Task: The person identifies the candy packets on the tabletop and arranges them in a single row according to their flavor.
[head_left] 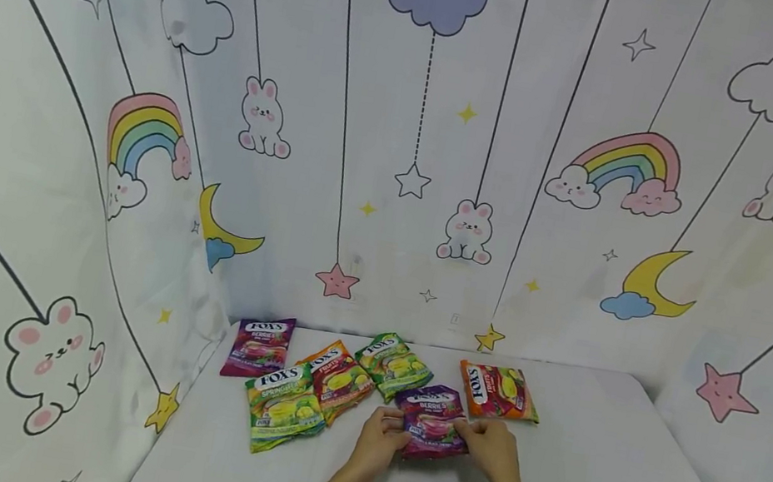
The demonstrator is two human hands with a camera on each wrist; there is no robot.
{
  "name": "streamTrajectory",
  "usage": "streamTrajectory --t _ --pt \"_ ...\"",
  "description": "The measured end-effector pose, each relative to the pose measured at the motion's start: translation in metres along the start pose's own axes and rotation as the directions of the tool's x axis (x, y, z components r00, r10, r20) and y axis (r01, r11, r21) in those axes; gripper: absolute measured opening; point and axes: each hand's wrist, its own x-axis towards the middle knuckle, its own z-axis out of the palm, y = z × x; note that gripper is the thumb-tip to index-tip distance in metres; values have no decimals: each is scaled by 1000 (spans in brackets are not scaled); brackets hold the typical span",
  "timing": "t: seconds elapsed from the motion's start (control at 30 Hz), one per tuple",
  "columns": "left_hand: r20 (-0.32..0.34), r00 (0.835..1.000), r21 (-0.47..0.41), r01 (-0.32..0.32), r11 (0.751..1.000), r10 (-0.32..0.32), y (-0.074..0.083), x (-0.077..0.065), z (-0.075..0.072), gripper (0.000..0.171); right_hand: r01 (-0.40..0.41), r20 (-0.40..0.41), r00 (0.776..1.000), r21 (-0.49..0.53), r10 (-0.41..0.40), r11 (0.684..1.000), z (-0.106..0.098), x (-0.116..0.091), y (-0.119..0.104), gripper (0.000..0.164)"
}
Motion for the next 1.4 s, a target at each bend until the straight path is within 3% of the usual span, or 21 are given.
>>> streamTrajectory --t 0.47,0.83,1.4 --pt "-1 1000 34 4 999 -4 12 -7 -8 39 7 -4 1000 26 -7 1000 -1 -7 -9 39" --pt "-16 996 18 -82 996 83 14 -10 -15 40 2 -13 1000 62 -1 998 1 -10 -18 46" --pt "-46 997 47 -67 997 69 22 -19 -27 39 51 -19 999 88 -49 995 3 -18 -32 38"
